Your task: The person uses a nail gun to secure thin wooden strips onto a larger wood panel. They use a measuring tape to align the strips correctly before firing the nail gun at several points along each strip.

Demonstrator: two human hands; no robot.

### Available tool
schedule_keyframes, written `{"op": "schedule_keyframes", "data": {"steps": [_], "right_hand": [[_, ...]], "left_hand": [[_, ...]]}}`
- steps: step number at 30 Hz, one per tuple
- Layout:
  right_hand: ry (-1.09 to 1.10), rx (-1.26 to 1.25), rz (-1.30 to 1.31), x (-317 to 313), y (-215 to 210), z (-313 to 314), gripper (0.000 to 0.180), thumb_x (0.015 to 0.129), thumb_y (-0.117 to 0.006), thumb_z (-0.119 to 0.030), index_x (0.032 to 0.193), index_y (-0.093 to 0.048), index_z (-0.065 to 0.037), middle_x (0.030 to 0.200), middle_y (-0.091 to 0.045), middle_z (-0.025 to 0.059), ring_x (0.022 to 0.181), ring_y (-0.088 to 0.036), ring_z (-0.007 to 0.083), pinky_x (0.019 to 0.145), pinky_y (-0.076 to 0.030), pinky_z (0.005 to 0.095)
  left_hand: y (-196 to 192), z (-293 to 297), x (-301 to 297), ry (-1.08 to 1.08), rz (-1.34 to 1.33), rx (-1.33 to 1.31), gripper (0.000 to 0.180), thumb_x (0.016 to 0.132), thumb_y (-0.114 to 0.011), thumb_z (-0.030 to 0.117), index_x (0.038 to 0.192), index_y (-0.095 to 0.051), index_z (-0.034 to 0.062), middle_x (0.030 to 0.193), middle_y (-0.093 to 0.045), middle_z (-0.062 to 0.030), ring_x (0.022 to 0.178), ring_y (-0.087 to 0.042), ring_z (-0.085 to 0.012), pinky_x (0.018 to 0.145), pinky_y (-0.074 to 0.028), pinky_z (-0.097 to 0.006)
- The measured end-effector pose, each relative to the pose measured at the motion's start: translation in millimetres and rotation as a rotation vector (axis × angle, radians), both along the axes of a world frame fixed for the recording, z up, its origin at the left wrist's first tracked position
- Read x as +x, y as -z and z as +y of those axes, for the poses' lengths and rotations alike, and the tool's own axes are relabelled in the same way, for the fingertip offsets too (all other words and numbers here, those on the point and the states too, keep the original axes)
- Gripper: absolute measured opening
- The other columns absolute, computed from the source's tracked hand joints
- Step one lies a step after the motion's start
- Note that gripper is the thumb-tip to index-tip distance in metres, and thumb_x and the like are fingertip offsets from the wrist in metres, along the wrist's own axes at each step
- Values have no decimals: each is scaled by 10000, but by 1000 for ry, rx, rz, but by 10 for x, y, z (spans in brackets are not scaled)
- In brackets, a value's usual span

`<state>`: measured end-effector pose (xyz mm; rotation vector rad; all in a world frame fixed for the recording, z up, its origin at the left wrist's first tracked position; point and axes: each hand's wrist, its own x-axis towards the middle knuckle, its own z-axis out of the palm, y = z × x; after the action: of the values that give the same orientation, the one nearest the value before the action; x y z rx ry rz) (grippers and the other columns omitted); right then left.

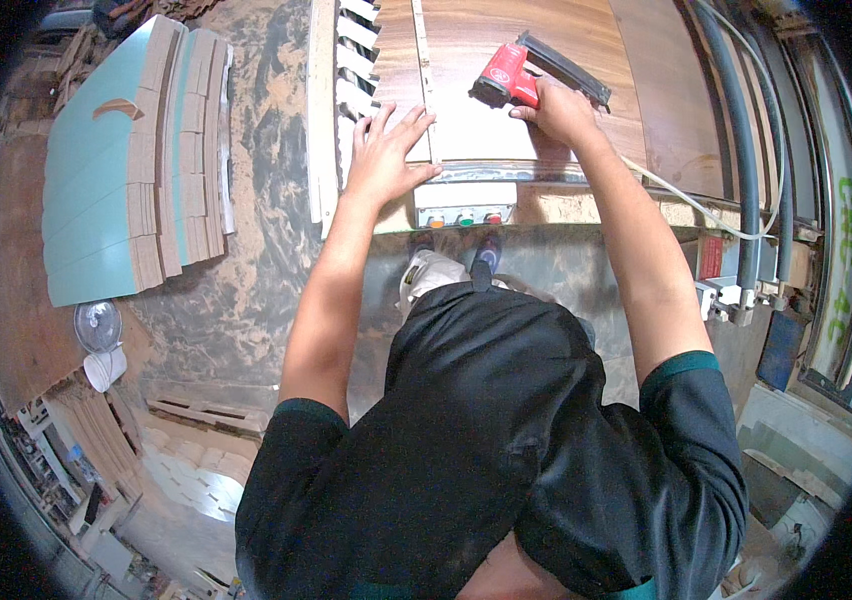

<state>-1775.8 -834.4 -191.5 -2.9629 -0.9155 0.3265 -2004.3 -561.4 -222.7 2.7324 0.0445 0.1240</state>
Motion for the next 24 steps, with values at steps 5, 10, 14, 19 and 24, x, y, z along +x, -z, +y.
{"op": "schedule_keyframes", "data": {"steps": [5, 10, 14, 19, 24], "right_hand": [[-2, 9, 6, 12, 53, -34, 762, 880, -766, -793, 1197, -730, -102, 1148, -821, 170, 1099, -783, 400, 927, -598, 546], [8, 15, 8, -10, 28, -22, 750, 877, -770, -790, 1195, -731, -112, 1155, -821, 158, 1128, -776, 390, 958, -582, 553], [15, 10, 6, -36, 2, -12, 748, 878, -769, -792, 1204, -732, -120, 1154, -819, 150, 1144, -771, 385, 975, -577, 547], [5, 16, -3, 7, 69, -38, 761, 880, -758, -803, 1212, -732, -118, 1150, -821, 158, 1123, -777, 393, 966, -586, 547], [-10, 34, 5, 30, 100, -67, 773, 890, -745, -807, 1221, -729, -109, 1139, -823, 176, 1098, -784, 405, 951, -593, 547]], "left_hand": [[68, 42, 37, 14, -26, -40, 935, 841, -910, 574, 1676, -554, 349, 1748, -530, 12, 1682, -328, -362, 1368, -168, -621], [93, 59, 20, 23, -23, -35, 971, 826, -916, 594, 1684, -544, 331, 1751, -526, 9, 1690, -315, -356, 1369, -170, -618], [120, 50, -5, 29, -27, -19, 1020, 812, -921, 610, 1700, -523, 303, 1771, -498, 1, 1703, -286, -351, 1368, -169, -614], [131, 42, -73, 41, -33, -56, 1076, 797, -927, 612, 1724, -483, 294, 1788, -472, -17, 1716, -261, -345, 1368, -169, -607], [95, 58, -77, 58, -43, -65, 1066, 801, -925, 603, 1724, -479, 310, 1794, -460, -18, 1715, -264, -343, 1365, -172, -607]]}}
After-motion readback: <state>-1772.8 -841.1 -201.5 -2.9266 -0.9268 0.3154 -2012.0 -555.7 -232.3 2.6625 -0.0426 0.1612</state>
